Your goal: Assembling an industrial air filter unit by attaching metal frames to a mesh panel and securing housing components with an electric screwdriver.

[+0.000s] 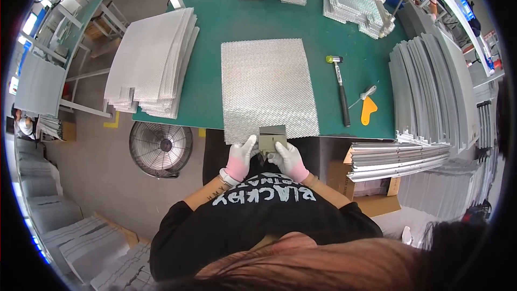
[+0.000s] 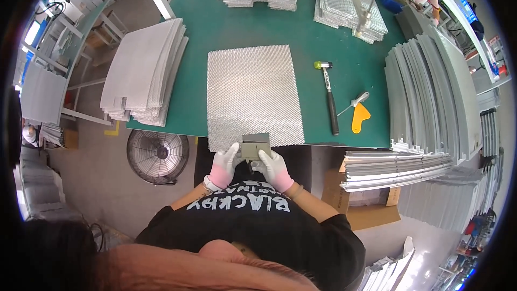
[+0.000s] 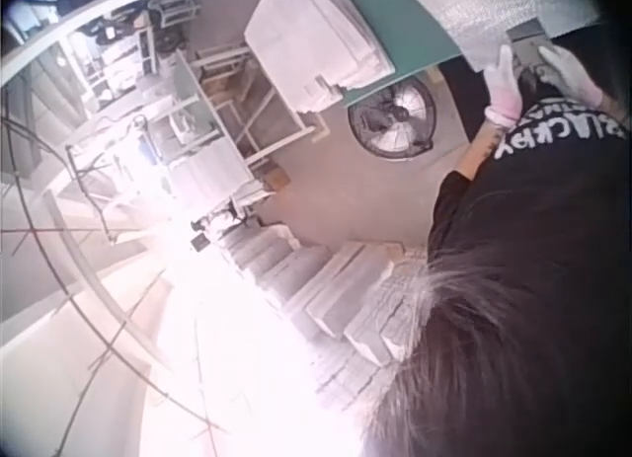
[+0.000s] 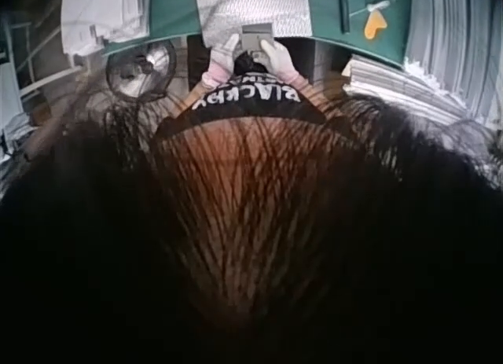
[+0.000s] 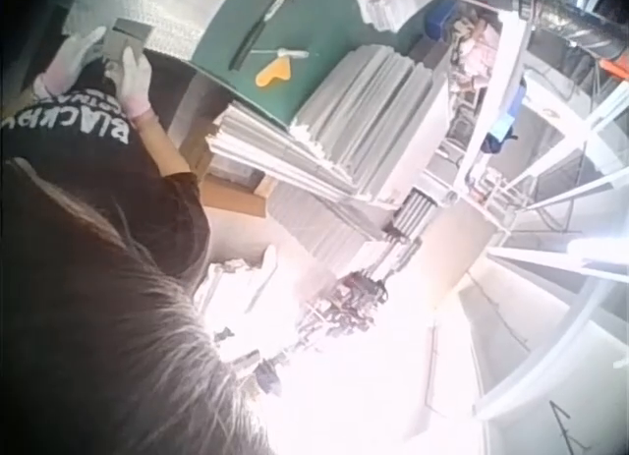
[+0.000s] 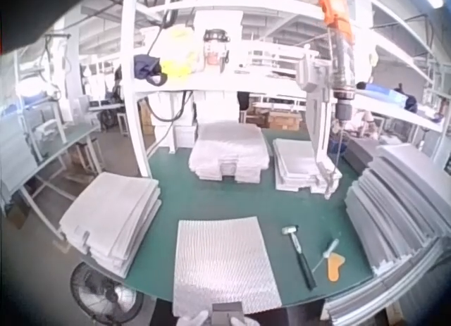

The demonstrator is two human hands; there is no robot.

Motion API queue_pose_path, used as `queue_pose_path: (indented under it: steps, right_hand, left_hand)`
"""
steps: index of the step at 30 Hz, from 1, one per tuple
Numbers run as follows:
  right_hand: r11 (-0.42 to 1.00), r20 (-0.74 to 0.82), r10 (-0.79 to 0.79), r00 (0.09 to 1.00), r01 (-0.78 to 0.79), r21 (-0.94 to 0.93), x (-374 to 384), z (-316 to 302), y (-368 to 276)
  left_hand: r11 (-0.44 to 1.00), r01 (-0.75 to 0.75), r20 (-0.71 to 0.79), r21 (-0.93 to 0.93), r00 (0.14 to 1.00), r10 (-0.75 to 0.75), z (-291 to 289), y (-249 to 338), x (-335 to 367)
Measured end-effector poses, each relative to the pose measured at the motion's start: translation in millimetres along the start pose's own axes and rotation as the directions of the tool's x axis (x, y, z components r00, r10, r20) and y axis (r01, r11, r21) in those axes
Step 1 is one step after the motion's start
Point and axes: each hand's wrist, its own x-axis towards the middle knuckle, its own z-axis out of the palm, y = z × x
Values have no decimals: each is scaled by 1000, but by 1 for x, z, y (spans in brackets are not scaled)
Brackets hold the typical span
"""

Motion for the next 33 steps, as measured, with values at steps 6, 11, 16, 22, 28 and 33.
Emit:
queue_pose_path:
  steps: [6,11,16,22,28,33]
  right_hand:
    - [846,-20,-171,985,136,-516,-4,10,-11]
    - [924,-351,-299,887,178,-338,-5,19,-24]
    - [905,-375,-328,867,175,-388,-5,17,-22]
    - [873,-354,-395,848,225,-433,-4,11,-13]
    - [950,7,-158,987,154,-270,-1,-2,7]
    - [870,45,-163,986,165,-464,2,14,4]
  left_hand:
    - [964,-11,181,265,983,-38,3,-9,5]
    - [950,45,162,309,982,-100,0,-1,8]
    - [958,17,210,287,974,-80,6,8,1]
    - [973,225,342,-60,920,-191,-9,-5,3]
    - [552,-122,541,825,454,-708,-13,82,10]
    - [120,-725,730,678,684,9,40,135,76]
